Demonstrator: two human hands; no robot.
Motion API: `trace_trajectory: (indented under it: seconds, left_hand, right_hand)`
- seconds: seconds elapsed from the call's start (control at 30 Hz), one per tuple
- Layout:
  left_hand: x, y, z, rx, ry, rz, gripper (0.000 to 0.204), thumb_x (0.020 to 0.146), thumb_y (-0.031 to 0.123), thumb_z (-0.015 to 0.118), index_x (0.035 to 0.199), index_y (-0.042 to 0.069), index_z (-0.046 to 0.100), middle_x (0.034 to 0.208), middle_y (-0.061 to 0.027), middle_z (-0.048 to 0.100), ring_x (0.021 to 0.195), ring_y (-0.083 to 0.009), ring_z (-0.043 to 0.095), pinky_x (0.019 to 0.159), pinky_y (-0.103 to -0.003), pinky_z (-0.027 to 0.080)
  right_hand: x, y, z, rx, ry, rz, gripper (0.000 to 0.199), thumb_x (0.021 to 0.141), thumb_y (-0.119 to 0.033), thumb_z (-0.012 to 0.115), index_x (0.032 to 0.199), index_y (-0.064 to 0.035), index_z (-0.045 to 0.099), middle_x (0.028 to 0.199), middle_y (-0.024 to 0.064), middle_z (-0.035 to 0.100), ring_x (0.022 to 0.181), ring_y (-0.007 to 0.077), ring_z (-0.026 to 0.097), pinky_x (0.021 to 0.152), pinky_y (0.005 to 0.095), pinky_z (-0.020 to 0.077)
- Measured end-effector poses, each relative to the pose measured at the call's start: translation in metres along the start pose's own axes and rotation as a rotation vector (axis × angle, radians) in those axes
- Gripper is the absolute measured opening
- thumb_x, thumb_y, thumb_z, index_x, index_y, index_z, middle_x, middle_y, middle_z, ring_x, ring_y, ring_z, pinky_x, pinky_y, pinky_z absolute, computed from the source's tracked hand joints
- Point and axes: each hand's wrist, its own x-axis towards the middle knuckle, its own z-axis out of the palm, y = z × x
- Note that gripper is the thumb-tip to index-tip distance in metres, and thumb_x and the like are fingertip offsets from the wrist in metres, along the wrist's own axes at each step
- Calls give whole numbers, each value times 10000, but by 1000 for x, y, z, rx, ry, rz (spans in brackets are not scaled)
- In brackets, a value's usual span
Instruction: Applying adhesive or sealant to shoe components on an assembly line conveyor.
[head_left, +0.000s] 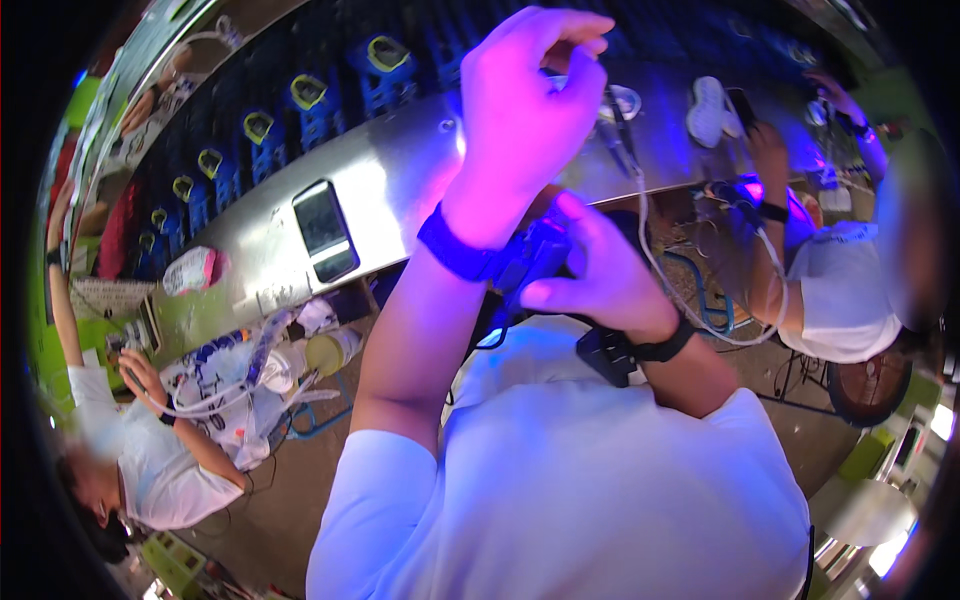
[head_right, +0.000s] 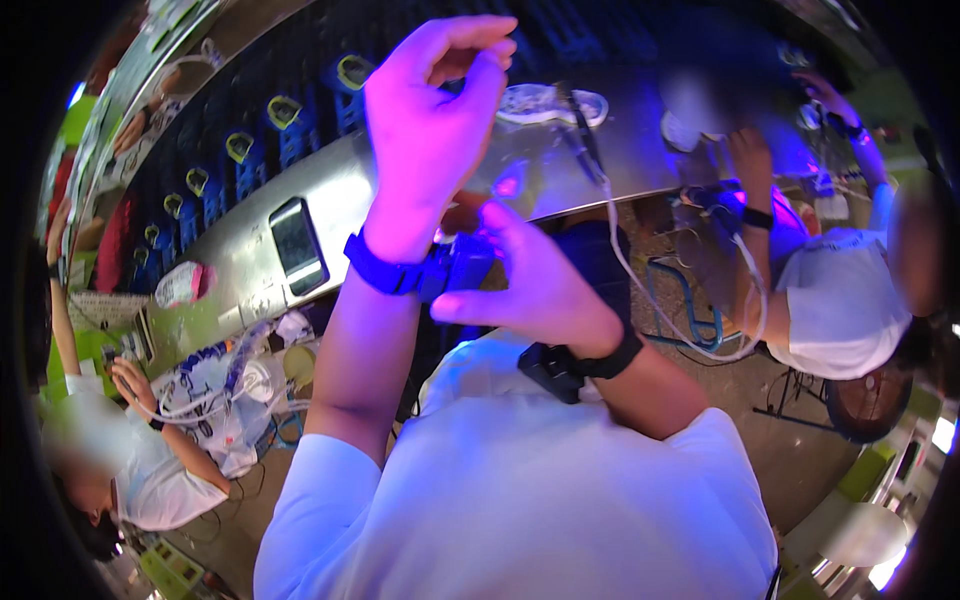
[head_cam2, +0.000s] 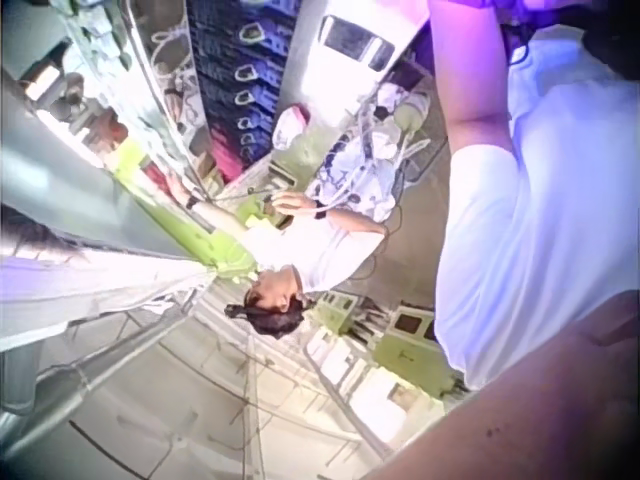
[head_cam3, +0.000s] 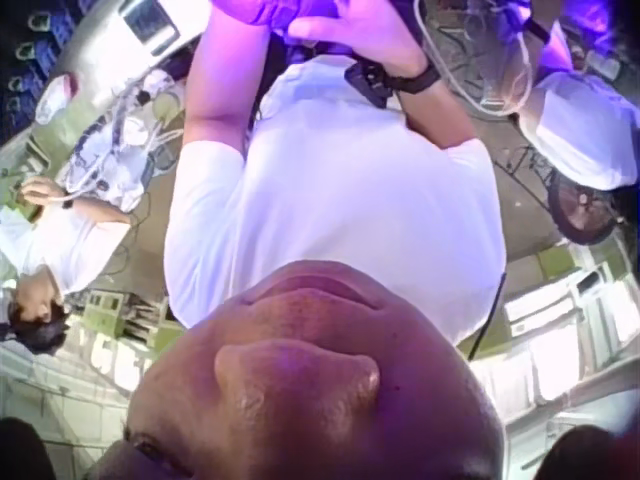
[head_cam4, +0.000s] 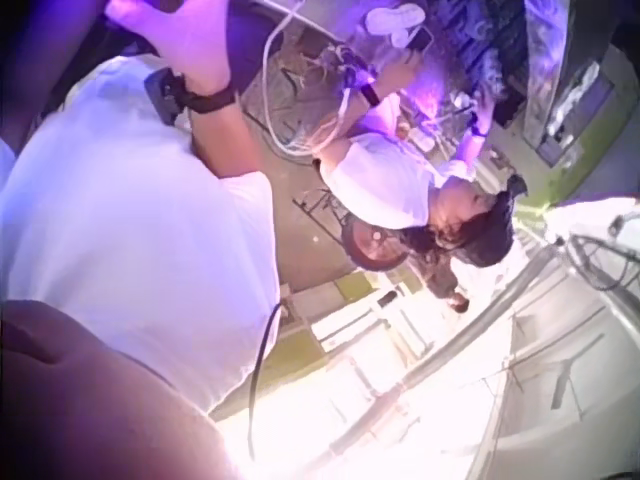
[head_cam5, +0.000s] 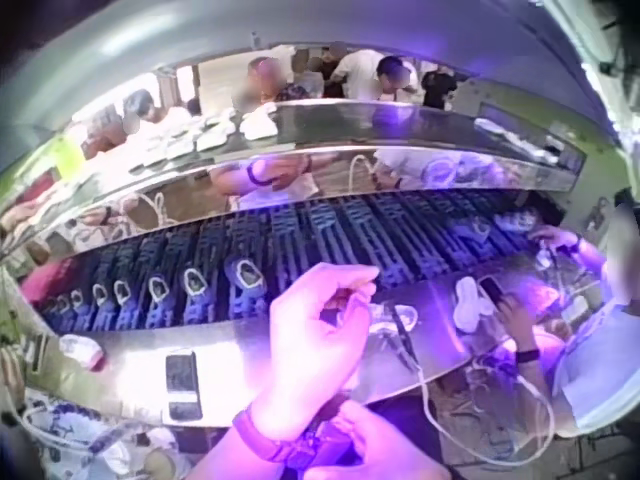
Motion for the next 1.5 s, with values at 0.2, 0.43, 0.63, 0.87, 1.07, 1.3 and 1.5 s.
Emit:
trace_trajectory:
  seconds: [0.2, 0.43, 0.63, 0.87, 1.07, 1.3, 1.5]
  left_hand:
    - [-26, 25, 26, 144, -98, 196, 302, 823, -121, 622, 1068, 6, 746, 900, -93, 719, 867, -179, 730, 807, -287, 576]
    - [-56, 31, 45, 264, -185, 180, 231, 876, -97, 638, 1061, 9, 729, 932, -69, 711, 843, -154, 702, 787, -275, 556]
    - [-84, 32, 76, 114, -260, 33, 213, 902, -86, 644, 1082, 6, 713, 977, -72, 709, 842, -144, 697, 780, -267, 545]
    - [-95, 25, 72, 204, -291, 28, 220, 901, -87, 640, 1084, 8, 716, 974, -75, 711, 832, -150, 698, 760, -268, 556]
    - [-100, 5, 49, 203, -163, -159, 187, 934, -70, 623, 1088, -14, 714, 956, -62, 711, 820, -126, 676, 765, -260, 543]
    - [-99, -18, 49, 139, -98, -324, 206, 936, -61, 618, 1113, -12, 710, 941, -50, 711, 821, -109, 661, 755, -246, 528]
    - [-101, -30, 81, -1, -184, -408, 219, 934, -59, 629, 1140, -36, 700, 922, -71, 723, 806, -131, 685, 762, -252, 544]
  right_hand:
    - [-36, -3, -3, 35, 50, 69, 640, 736, -111, 916, 1283, 18, 610, 1154, 63, 704, 1063, 148, 655, 969, 342, 522]
    - [-76, 5, -6, -81, 238, 28, 463, 714, -134, 916, 1088, 45, 710, 953, 68, 721, 884, 143, 665, 823, 297, 536]
    - [-96, 36, -26, -87, 272, -136, 456, 763, -135, 901, 1143, -13, 680, 821, -22, 670, 644, 44, 585, 557, 213, 447]
    - [-87, 66, -27, 55, 136, -133, 567, 743, -148, 898, 1233, 7, 658, 1099, 54, 689, 999, 159, 637, 924, 303, 498]
    - [-68, 77, -23, 40, 30, -78, 669, 749, -144, 897, 1340, -2, 618, 1189, 70, 700, 1134, 172, 623, 1022, 331, 470]
    - [-50, 99, -27, 346, 71, -3, 637, 730, -56, 881, 1303, 23, 614, 1181, 77, 681, 1088, 184, 642, 1013, 337, 489]
    - [-65, 87, -49, 410, 89, 72, 716, 761, -18, 848, 1404, -2, 534, 1248, 85, 659, 1160, 185, 626, 1029, 344, 490]
